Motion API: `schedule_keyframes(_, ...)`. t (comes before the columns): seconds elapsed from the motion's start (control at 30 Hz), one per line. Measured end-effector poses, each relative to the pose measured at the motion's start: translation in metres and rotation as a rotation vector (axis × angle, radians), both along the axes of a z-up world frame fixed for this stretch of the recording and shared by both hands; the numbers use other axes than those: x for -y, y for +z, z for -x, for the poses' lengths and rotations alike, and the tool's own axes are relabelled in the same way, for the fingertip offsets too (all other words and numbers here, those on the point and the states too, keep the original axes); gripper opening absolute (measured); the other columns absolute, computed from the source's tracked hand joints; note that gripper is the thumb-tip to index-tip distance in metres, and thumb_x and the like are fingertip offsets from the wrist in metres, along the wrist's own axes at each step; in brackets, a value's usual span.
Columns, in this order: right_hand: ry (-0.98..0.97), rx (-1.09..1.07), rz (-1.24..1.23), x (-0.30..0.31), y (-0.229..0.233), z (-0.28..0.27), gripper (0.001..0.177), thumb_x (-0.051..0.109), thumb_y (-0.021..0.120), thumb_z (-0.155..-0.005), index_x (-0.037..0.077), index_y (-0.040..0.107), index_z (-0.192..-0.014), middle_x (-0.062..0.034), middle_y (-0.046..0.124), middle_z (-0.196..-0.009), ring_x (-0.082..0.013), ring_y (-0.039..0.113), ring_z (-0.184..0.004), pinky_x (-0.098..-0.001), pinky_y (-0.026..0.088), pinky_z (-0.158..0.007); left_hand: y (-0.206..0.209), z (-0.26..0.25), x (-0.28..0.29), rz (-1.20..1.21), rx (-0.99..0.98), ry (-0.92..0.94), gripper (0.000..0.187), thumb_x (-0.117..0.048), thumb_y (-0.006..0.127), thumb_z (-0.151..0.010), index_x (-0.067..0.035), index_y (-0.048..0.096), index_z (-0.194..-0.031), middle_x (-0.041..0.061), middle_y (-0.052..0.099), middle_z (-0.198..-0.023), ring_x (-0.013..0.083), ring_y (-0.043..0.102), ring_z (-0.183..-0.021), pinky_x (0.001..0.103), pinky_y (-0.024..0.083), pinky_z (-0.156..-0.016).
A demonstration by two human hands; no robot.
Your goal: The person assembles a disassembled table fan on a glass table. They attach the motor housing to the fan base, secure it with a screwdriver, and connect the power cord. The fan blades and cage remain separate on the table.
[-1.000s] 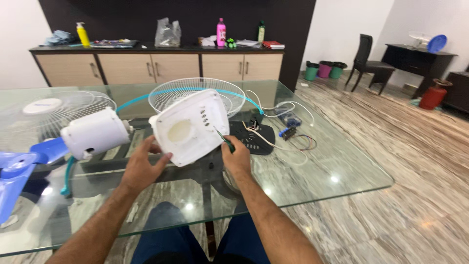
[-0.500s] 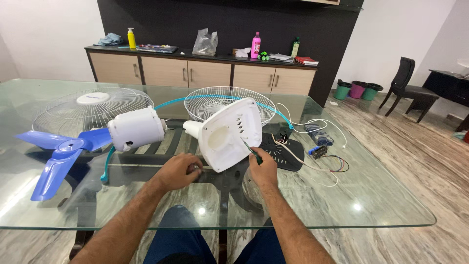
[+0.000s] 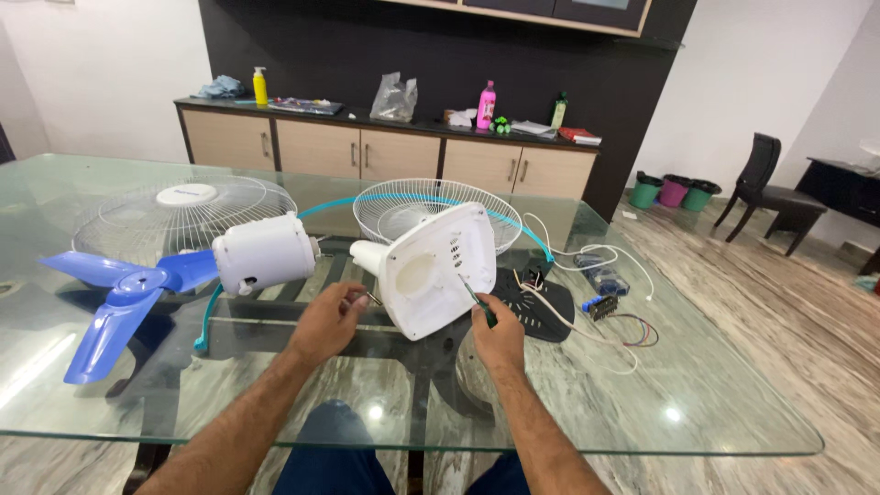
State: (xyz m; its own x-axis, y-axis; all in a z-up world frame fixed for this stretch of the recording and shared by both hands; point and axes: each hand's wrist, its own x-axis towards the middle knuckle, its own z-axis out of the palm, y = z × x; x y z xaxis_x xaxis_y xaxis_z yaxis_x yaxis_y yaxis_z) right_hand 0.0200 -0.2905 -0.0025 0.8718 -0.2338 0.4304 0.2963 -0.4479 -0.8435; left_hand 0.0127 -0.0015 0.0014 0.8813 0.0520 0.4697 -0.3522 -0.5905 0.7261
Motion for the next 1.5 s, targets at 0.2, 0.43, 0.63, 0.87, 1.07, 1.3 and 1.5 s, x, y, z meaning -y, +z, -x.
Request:
schedule_keyframes(0.2,-0.013,0.002,0.000,-0.001,0.001,-0.001,0.034,0.025,0.067,-0.091,0.009,0.073,-0.121,-0.0111,0.076,-0.093,-0.0202,0.071,-0.084,-0.0337,0.053,-0.079,0.011,0.011,0.030,-0.001,0.004,-0.293,0.063,-0.029,0.074,-0.088,-0.009,0.046,-0.141,0.014,0.073,-0.106,0.0239,0.075,-0.092,0.040,0.060,-0.079)
schedule_keyframes(0.43,-0.022,0.036,0.038,0.005,-0.014,-0.017,0.035,0.024,0.062,-0.095,0.007,0.067,-0.126,-0.0084,0.074,-0.088,-0.0176,0.070,-0.080,-0.0343,0.053,-0.076,0.013,0.024,0.029,-0.143,-0.025,-0.344,0.062,-0.029,0.070,-0.090,-0.012,0.051,-0.147,0.012,0.066,-0.133,0.0269,0.065,-0.111,0.040,0.061,-0.083)
schedule_keyframes(0.63,0.020,0.059,-0.076,0.002,-0.005,-0.005,0.027,0.018,0.058,-0.093,0.005,0.066,-0.116,-0.0097,0.070,-0.081,-0.0215,0.065,-0.071,-0.0361,0.051,-0.066,0.010,0.023,0.029,-0.386,0.176,-0.313,0.067,-0.036,0.072,-0.093,-0.009,0.046,-0.149,0.016,0.055,-0.145,0.0334,0.050,-0.136,0.049,0.039,-0.112)
schedule_keyframes(0.87,0.192,0.082,0.465,-0.023,0.025,0.044,0.049,0.037,0.078,-0.081,0.016,0.068,-0.124,-0.0135,0.071,-0.077,-0.0282,0.072,-0.070,-0.0417,0.055,-0.065,0.012,0.032,0.031,-0.388,0.342,-0.364,0.078,-0.042,0.073,-0.091,-0.005,0.043,-0.152,0.021,0.047,-0.150,0.0372,0.044,-0.139,0.051,0.034,-0.111)
schedule_keyframes(1.07,0.170,0.120,0.664,-0.025,0.028,0.044,0.031,0.033,0.070,-0.092,0.015,0.071,-0.116,-0.0160,0.075,-0.085,-0.0367,0.072,-0.081,-0.0502,0.054,-0.071,0.014,0.031,0.034,-0.369,0.172,-0.295,0.057,-0.041,0.071,-0.092,-0.012,0.057,-0.139,0.012,0.057,-0.138,0.0295,0.051,-0.132,0.048,0.038,-0.109)
schedule_keyframes(1.3,0.124,0.079,0.409,-0.017,0.020,0.032,0.029,0.031,0.070,-0.092,0.010,0.069,-0.112,-0.0184,0.073,-0.079,-0.0352,0.072,-0.072,-0.0447,0.053,-0.065,0.018,0.029,0.038,-0.451,0.029,-0.170,0.046,-0.035,0.068,-0.093,-0.017,0.061,-0.134,0.007,0.060,-0.138,0.0272,0.051,-0.135,0.046,0.039,-0.112)
schedule_keyframes(1.5,0.024,0.085,0.158,-0.010,0.018,0.021,0.030,0.027,0.072,-0.091,0.007,0.067,-0.113,-0.0171,0.071,-0.075,-0.0274,0.070,-0.064,-0.0389,0.052,-0.062,0.016,0.031,0.041,-0.636,0.099,-0.495,0.050,-0.032,0.060,-0.097,-0.025,0.056,-0.146,0.007,0.037,-0.165,0.0307,0.029,-0.152,0.056,0.021,-0.121)
